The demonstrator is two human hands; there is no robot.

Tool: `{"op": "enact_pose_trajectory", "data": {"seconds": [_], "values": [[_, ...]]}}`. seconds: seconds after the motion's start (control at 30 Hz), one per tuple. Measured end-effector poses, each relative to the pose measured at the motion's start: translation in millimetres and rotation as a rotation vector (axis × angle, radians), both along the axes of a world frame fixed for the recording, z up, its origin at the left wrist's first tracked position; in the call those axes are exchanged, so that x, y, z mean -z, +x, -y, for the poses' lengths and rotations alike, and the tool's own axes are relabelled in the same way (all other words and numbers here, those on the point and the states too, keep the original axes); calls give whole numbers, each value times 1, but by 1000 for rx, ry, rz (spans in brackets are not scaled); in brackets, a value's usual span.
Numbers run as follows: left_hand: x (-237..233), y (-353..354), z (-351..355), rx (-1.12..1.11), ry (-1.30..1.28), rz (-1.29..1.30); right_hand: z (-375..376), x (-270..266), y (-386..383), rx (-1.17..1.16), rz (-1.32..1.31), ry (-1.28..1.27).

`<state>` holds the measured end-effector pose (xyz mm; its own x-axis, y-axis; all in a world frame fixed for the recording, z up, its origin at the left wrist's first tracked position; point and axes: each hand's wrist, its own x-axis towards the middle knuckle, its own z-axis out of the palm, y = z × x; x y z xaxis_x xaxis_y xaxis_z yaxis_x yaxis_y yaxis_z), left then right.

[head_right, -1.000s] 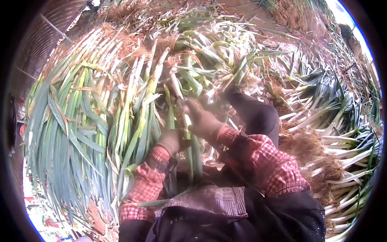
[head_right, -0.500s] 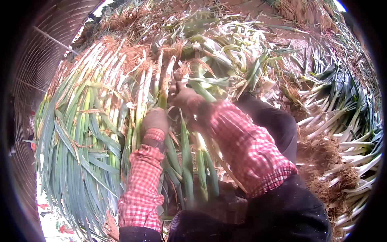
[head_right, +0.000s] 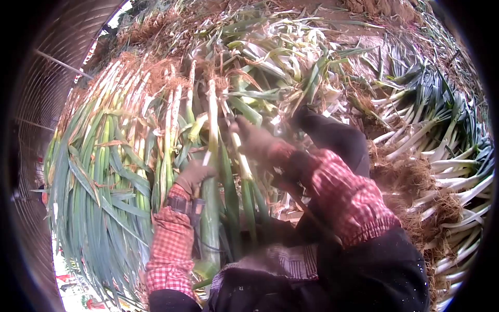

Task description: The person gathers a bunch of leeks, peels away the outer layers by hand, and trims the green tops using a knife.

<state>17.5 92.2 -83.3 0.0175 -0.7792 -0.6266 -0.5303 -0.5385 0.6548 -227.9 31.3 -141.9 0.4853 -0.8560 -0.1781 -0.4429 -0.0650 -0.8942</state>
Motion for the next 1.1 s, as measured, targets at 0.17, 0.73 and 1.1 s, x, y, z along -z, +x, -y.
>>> {"op": "enact_pose_trajectory", "data": {"seconds": [0.17, 0.73, 1.1], "values": [[83, 49, -31, -62, -173, -281, 37, 18, 23, -19, -14, -81], [73, 31, -64, -166, -260, -596, -174, -68, -76, -297, 118, 212], [83, 18, -91, -398, -169, -941, -59, -22, -14, -86, 50, -93]]}}
